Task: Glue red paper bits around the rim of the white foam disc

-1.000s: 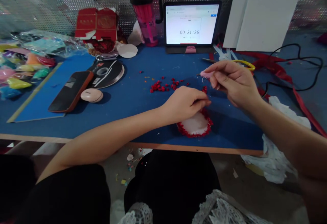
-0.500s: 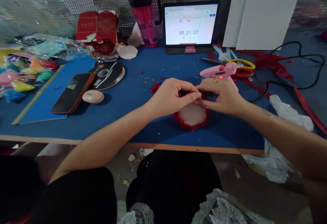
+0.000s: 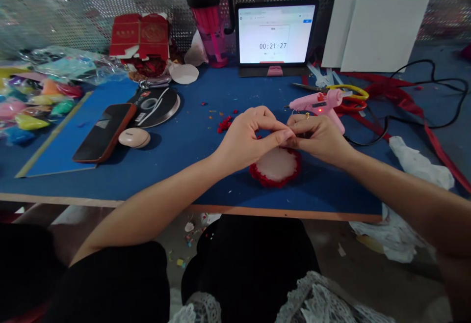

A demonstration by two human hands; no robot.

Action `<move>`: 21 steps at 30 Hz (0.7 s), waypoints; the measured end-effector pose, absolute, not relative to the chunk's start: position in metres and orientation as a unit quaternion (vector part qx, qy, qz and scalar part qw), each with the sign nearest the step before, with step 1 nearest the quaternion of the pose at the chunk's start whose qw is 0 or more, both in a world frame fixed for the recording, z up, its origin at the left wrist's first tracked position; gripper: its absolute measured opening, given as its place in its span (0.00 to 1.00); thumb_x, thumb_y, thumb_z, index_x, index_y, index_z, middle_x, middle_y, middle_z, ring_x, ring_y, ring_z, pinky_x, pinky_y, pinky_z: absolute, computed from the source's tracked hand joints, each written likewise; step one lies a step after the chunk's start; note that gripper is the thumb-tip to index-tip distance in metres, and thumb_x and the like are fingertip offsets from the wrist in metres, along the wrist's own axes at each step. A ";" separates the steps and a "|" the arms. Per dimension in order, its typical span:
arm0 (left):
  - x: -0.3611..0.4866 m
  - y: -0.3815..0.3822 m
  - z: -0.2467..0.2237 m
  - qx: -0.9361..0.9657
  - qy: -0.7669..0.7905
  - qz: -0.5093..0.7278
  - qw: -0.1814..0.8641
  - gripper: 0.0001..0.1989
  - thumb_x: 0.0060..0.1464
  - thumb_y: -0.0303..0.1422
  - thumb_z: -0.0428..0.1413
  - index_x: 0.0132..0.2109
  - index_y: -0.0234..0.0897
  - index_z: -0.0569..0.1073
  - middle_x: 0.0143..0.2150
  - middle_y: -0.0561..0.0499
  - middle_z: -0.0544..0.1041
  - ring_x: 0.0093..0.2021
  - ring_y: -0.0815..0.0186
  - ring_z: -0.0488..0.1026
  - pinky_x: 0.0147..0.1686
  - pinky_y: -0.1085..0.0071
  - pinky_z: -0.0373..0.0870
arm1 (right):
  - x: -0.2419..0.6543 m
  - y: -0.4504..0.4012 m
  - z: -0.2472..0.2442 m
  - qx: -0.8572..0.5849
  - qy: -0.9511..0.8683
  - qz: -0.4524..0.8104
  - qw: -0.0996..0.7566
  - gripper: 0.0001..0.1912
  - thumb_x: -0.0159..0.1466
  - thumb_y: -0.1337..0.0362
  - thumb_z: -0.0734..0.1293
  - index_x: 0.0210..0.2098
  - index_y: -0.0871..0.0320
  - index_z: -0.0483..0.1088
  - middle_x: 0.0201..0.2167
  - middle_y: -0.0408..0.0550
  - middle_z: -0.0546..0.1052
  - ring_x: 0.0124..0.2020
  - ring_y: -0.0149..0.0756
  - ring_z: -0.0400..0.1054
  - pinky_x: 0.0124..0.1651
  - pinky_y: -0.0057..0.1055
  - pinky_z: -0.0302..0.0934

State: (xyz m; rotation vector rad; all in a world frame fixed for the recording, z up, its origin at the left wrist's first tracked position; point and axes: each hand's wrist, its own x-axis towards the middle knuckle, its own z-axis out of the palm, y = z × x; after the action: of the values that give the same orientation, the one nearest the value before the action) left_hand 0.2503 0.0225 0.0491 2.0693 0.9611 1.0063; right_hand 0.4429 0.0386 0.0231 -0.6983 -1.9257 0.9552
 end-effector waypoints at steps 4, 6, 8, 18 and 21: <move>0.250 0.027 0.047 0.748 0.351 0.391 0.407 0.07 0.55 0.35 0.60 0.34 0.39 0.80 0.32 0.53 0.73 0.37 0.68 0.69 0.39 0.69 0.67 | 0.441 0.037 0.023 -0.289 -0.741 0.428 0.430 0.13 0.55 0.53 0.75 0.24 0.56 0.77 0.20 0.40 0.66 0.25 0.26 0.59 0.26 0.26 0.54; 0.248 0.031 0.046 0.723 0.342 0.394 0.453 0.09 0.55 0.37 0.59 0.33 0.36 0.79 0.32 0.52 0.75 0.36 0.68 0.70 0.38 0.69 0.67 | 0.441 0.036 0.023 -0.300 -0.722 0.454 0.426 0.11 0.55 0.54 0.76 0.26 0.55 0.79 0.22 0.40 0.68 0.25 0.27 0.61 0.27 0.26 0.55; 0.242 0.036 0.045 0.707 0.347 0.399 0.470 0.10 0.54 0.39 0.60 0.35 0.35 0.76 0.34 0.52 0.75 0.35 0.69 0.71 0.37 0.70 0.67 | 0.442 0.036 0.023 -0.311 -0.707 0.471 0.427 0.09 0.55 0.56 0.76 0.28 0.54 0.80 0.23 0.41 0.70 0.26 0.27 0.63 0.27 0.26 0.56; 0.234 0.036 0.038 0.833 0.348 0.218 0.371 0.28 0.47 0.39 0.64 0.54 0.36 0.65 0.34 0.55 0.73 0.33 0.68 0.69 0.36 0.70 0.65 | 0.449 0.037 0.028 -0.330 -0.712 0.451 0.425 0.04 0.59 0.63 0.74 0.28 0.53 0.81 0.26 0.43 0.75 0.27 0.26 0.64 0.29 0.25 0.58; 0.235 0.035 0.038 0.826 0.356 0.213 0.381 0.24 0.49 0.34 0.61 0.53 0.36 0.66 0.28 0.58 0.70 0.27 0.70 0.65 0.32 0.71 0.63 | 0.451 0.038 0.027 -0.324 -0.714 0.449 0.429 0.04 0.59 0.62 0.74 0.28 0.53 0.81 0.26 0.42 0.74 0.28 0.26 0.65 0.30 0.25 0.59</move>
State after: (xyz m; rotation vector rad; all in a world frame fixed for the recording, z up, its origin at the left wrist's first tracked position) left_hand 0.2349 0.0345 0.0379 2.1094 0.9074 0.5434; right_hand 0.4512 0.0378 0.0271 -0.8074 -1.7815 1.1201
